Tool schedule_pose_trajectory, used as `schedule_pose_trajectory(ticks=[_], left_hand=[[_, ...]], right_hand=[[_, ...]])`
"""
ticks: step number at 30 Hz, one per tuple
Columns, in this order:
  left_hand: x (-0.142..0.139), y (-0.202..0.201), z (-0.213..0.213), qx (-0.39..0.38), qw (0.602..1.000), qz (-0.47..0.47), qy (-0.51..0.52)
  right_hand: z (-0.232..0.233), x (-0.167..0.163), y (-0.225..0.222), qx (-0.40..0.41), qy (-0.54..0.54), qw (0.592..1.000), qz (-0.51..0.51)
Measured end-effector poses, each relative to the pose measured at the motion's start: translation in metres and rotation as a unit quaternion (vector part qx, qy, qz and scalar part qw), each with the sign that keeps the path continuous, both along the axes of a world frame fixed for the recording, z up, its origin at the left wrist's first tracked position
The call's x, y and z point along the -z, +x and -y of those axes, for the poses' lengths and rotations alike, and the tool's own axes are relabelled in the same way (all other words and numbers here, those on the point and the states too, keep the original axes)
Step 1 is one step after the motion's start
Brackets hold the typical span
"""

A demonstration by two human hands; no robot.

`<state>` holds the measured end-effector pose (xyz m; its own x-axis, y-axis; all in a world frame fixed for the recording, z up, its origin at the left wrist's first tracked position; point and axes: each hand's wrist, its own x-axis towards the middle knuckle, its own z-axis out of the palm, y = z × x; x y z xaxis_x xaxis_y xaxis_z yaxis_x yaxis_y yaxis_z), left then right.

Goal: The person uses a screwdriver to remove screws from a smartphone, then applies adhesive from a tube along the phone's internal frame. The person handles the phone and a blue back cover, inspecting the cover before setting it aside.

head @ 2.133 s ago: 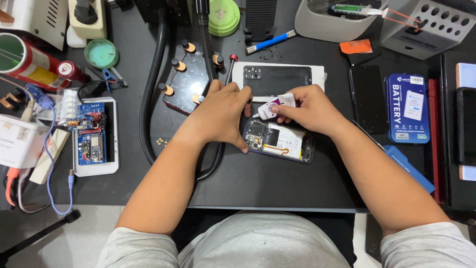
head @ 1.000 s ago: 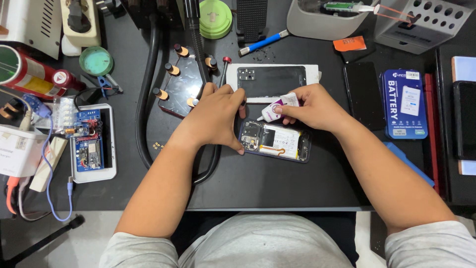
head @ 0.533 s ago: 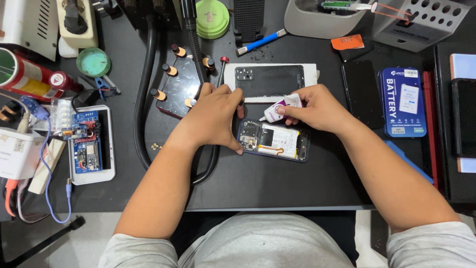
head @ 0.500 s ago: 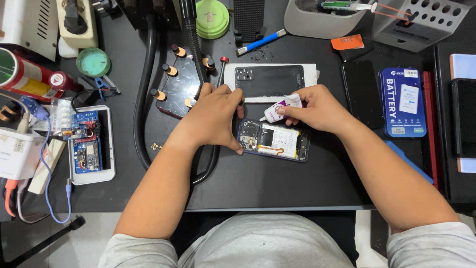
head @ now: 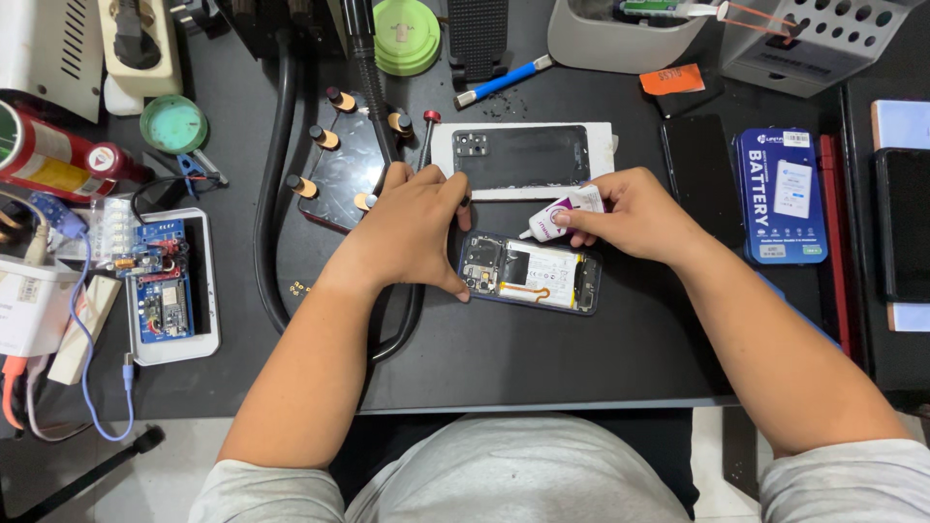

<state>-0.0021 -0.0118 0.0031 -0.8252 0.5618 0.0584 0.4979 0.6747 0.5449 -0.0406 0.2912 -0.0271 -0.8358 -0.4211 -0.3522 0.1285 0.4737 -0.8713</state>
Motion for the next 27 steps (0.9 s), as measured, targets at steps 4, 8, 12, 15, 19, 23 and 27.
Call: schedule_pose_trajectory(ticks=[4, 8, 12, 15, 19, 23, 27], left_hand=[[0.001, 0.000, 0.000, 0.004, 1.000, -0.008, 0.004], [0.002, 0.000, 0.000, 0.006, 1.000, -0.009, 0.005], [0.003, 0.000, 0.001, 0.007, 1.000, -0.012, 0.004], [0.003, 0.000, 0.001, 0.008, 1.000, -0.018, 0.006], [0.003, -0.001, 0.000, 0.007, 1.000, -0.012, 0.003], [0.002, 0.000, 0.000, 0.003, 1.000, -0.003, 0.000], [0.002, 0.000, 0.000, 0.005, 1.000, -0.007, 0.007]], right_hand=[[-0.004, -0.001, 0.002, 0.005, 0.001, 1.000, 0.002], [-0.007, 0.000, 0.004, 0.011, 0.003, 1.000, 0.004], [-0.012, 0.000, 0.005, 0.011, 0.010, 1.000, -0.003], [-0.015, 0.000, 0.006, 0.013, 0.000, 1.000, 0.000], [-0.019, 0.000, 0.008, 0.015, 0.005, 1.000, -0.006], [-0.021, -0.002, 0.010, 0.021, -0.005, 1.000, -0.005], [-0.025, -0.004, 0.012, 0.032, 0.018, 0.999, -0.004]])
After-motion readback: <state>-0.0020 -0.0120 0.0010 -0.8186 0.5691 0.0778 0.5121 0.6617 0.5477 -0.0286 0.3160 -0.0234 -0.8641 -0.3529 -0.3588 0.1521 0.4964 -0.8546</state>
